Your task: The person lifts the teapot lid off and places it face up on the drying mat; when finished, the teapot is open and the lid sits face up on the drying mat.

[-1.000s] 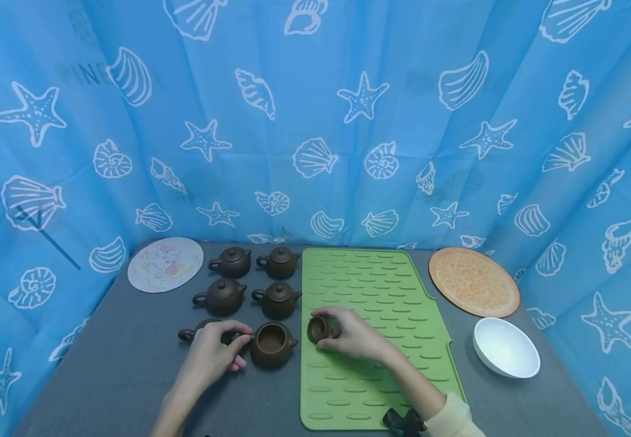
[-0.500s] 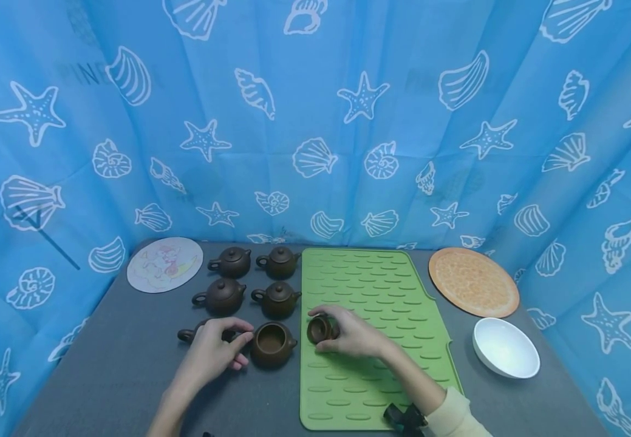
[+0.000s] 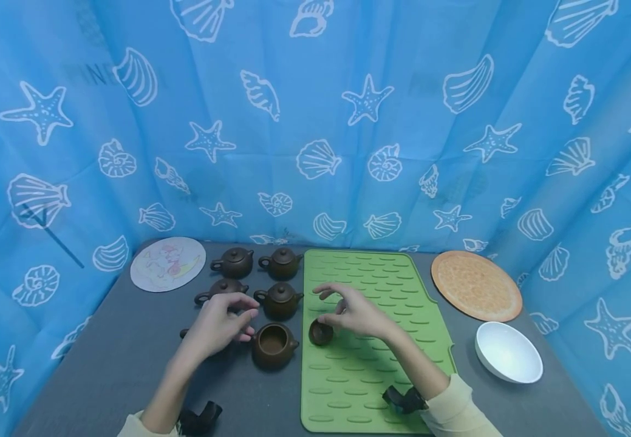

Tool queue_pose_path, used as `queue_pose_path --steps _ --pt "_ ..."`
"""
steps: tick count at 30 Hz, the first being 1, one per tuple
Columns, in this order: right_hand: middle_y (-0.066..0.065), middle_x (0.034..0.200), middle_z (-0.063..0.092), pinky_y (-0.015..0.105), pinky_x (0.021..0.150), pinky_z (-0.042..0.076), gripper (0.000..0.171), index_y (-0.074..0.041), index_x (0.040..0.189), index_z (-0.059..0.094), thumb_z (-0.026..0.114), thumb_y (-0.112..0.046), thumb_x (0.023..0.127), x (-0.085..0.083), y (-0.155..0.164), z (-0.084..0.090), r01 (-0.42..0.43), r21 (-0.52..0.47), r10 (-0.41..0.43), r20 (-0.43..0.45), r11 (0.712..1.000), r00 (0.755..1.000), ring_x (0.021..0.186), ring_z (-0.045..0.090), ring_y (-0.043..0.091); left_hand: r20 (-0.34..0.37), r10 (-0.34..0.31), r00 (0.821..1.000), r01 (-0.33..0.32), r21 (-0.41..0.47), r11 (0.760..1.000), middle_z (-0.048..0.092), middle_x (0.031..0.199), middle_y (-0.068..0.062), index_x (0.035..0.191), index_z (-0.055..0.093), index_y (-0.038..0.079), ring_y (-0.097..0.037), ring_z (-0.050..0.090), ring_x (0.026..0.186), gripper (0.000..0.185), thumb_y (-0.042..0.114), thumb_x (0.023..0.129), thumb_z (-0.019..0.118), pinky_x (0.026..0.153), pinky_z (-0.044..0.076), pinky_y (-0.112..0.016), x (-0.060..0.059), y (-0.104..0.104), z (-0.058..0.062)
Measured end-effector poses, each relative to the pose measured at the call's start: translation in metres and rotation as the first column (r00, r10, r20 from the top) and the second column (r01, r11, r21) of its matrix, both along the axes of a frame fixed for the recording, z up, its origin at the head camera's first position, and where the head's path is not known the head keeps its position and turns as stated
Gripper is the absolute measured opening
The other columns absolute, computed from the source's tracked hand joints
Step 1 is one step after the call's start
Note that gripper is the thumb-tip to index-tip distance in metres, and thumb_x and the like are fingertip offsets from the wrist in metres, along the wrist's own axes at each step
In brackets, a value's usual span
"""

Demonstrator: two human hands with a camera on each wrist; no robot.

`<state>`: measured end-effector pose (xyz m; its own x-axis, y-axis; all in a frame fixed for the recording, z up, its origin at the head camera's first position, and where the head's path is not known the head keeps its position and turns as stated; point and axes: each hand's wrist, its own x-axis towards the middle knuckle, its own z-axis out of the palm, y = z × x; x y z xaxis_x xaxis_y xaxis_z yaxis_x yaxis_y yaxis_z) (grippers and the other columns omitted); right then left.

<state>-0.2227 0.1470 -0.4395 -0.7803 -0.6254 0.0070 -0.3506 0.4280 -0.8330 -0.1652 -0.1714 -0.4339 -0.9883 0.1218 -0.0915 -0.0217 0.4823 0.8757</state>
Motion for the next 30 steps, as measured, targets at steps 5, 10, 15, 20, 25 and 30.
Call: queue_pose_path --steps 5,10,15,20,25,30 --pt "0.034 0.136 0.064 0.039 0.067 0.067 0.047 -0.001 0.144 0.061 0.077 -0.010 0.100 -0.010 -0.018 0.009 -0.005 -0.058 0.006 0.020 0.998 1.000 0.080 0.076 0.037 -0.031 -0.042 0.999 0.041 -0.046 0.998 0.079 0.107 -0.016 0.128 0.074 0.004 -0.015 0.077 0.076 0.024 0.011 0.106 0.070 0.069 0.068 -0.029 -0.017 -0.001 0.002" --pt "0.032 0.133 0.065 0.043 0.069 0.065 0.041 0.003 0.138 0.063 0.075 -0.008 0.101 -0.022 -0.039 0.012 0.003 -0.083 0.002 0.062 0.997 0.998 0.077 0.072 0.047 -0.014 -0.057 0.998 0.056 -0.089 0.994 0.078 0.115 -0.016 0.129 0.074 0.003 -0.017 0.079 0.080 0.025 0.011 0.106 0.070 0.076 0.070 -0.037 -0.032 0.000 0.003" --pt "0.025 0.129 0.068 0.055 0.074 0.067 0.036 0.003 0.134 0.067 0.076 -0.008 0.101 -0.036 -0.058 0.008 0.033 -0.092 -0.025 0.090 0.995 0.996 0.071 0.072 0.025 0.023 -0.060 0.998 0.062 -0.114 0.992 0.077 0.119 -0.019 0.132 0.072 0.001 -0.018 0.080 0.082 0.027 0.012 0.107 0.068 0.075 0.070 -0.035 -0.042 0.001 0.005" --pt "0.023 0.122 0.069 0.050 0.073 0.069 0.033 0.002 0.130 0.070 0.078 -0.008 0.099 -0.047 -0.072 -0.001 0.053 -0.078 -0.045 0.096 0.996 0.994 0.069 0.070 0.013 0.056 -0.020 0.998 0.023 -0.068 0.997 0.076 0.115 -0.022 0.134 0.070 -0.003 -0.022 0.081 0.086 0.029 0.010 0.109 0.065 0.072 0.069 -0.032 -0.052 0.003 0.002" --pt "0.018 0.115 0.068 0.047 0.068 0.068 0.027 -0.001 0.124 0.074 0.079 -0.012 0.100 -0.051 -0.080 -0.008 0.074 -0.058 -0.068 0.091 0.996 0.993 0.061 0.065 0.013 0.096 -0.016 0.995 0.020 -0.036 0.999 0.075 0.120 -0.023 0.135 0.069 -0.004 -0.022 0.081 0.091 0.029 0.009 0.110 0.063 0.073 0.069 -0.031 -0.060 0.004 -0.007" --pt "0.015 0.113 0.068 0.049 0.068 0.068 0.023 -0.003 0.120 0.077 0.079 -0.012 0.100 -0.051 -0.081 -0.010 0.084 -0.055 -0.079 0.084 0.995 0.993 0.059 0.063 0.014 0.108 -0.010 0.994 0.015 -0.040 0.999 0.075 0.118 -0.022 0.131 0.071 -0.004 -0.018 0.080 0.085 0.026 0.008 0.110 0.062 0.072 0.069 -0.031 -0.065 0.007 -0.013"
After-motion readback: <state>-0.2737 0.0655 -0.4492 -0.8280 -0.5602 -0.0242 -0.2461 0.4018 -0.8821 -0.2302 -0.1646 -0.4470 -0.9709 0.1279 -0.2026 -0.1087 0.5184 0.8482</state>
